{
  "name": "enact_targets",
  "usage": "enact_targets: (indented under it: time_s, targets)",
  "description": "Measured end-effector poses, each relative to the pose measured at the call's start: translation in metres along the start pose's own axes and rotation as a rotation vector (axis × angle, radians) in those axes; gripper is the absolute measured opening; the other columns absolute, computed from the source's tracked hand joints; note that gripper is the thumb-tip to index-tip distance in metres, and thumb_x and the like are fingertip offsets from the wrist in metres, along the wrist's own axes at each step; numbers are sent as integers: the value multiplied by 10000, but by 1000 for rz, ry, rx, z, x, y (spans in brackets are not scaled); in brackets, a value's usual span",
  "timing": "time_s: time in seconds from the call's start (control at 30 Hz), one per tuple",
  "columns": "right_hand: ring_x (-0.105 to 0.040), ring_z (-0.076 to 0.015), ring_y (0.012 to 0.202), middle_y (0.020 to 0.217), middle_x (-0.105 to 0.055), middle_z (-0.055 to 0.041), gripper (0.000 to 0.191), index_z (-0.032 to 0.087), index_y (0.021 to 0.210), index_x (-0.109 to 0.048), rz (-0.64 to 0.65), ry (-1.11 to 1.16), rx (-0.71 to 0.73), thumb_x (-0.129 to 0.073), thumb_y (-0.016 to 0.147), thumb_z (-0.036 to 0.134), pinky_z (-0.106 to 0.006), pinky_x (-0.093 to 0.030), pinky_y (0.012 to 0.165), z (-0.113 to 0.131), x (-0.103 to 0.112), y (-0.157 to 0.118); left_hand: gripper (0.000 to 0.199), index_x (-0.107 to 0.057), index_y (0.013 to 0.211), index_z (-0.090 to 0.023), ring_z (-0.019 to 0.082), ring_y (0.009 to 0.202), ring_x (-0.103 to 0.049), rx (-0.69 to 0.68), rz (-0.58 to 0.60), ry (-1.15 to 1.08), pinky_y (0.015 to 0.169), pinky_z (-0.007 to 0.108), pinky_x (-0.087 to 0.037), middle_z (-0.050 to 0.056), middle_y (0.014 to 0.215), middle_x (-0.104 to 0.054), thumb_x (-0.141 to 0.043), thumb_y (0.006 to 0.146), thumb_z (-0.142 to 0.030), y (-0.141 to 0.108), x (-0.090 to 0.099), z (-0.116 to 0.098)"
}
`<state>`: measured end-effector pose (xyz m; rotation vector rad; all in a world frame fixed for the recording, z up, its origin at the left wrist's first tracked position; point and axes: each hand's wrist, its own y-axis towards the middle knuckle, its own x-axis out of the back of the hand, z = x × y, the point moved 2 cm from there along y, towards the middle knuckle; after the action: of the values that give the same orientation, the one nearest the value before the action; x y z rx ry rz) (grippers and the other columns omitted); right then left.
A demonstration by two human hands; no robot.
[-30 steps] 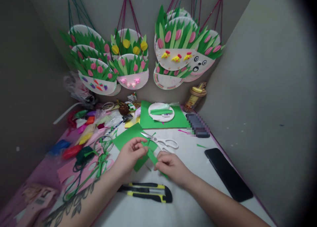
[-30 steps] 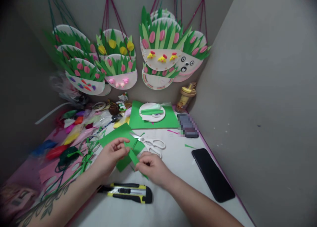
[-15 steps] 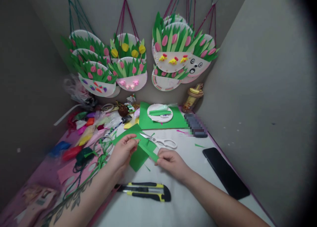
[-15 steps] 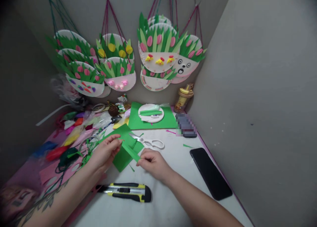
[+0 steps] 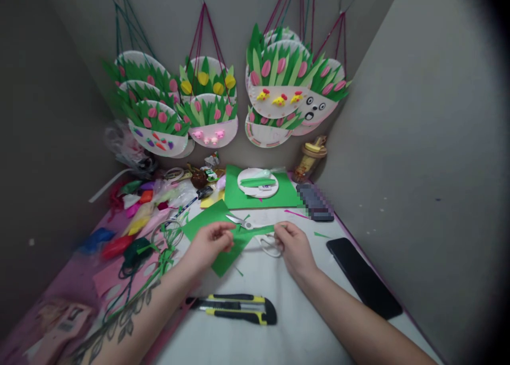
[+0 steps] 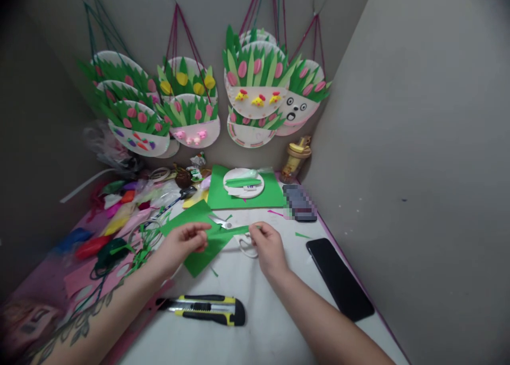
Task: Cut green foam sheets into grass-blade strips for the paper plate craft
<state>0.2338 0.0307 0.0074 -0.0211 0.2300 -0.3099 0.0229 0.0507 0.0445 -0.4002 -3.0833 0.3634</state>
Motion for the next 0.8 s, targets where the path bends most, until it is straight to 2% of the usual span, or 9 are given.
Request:
enact_targets:
  time_s: [0.1,0.23,0.33,0.4,0.5,0.67,0.8]
  targets:
    - [-340,-61,441,504,-443,67,321,183,630,-521,-12,158,-52,-749,638,409,-192,-210,409,2,-3,1,251,-641,880,-131,115,592,-519,-88,148,314,555,221,-401,-15,646,-589,-593,725,-323,-2,-8,8]
    - [-370,-56,418,485,-477,65,343,171,722,-587,121,187,-175,-797,585,404,-177,-227,391,0,-18,-14,157,-611,715,-152,118,637,-516,-243,199,552,564,209,-371,-7,664,-588,-530,777,-272,-9,-18,10]
    - [-398,-60,401,477,-519,45,330,152,748,-634,297,152,-273,-803,594,390,-183,-251,388,-5,-33,-31,162,-596,690,-158,115,632,-523,-312,163,621,574,207,-371,-9,654,-584,-523,803,-247,-16,-22,4]
    - [-430,-64,421,498,-547,30,320,144,735,-656,361,175,-305,-819,581,373,-182,-283,400,-6,-40,-38,165,-593,682,-161,114,634,-532,-367,134,677,586,209,-375,-10,654,-586,-532,816,-237,-20,-23,2]
    - [-468,-66,460,518,-564,24,314,143,712,-669,342,258,-322,-841,557,356,-176,-333,428,-8,-42,-41,163,-607,742,-167,120,676,-557,-497,108,805,617,214,-392,2,710,-608,-520,858,-242,-23,-21,4]
    - [-550,-93,537,658,-638,-24,307,142,712,-652,321,339,-384,-829,594,362,-185,-412,455,-10,-35,-35,212,-629,836,-186,152,690,-564,-813,36,1164,612,254,-392,24,759,-637,-440,914,-242,-23,-16,11]
    - [-573,-87,559,714,-652,-25,286,153,695,-627,315,382,-442,-829,607,336,-179,-467,488,-6,-30,-29,206,-629,834,-196,167,693,-565,-877,6,1332,599,270,-375,21,746,-643,-444,913,-240,-19,-9,4]
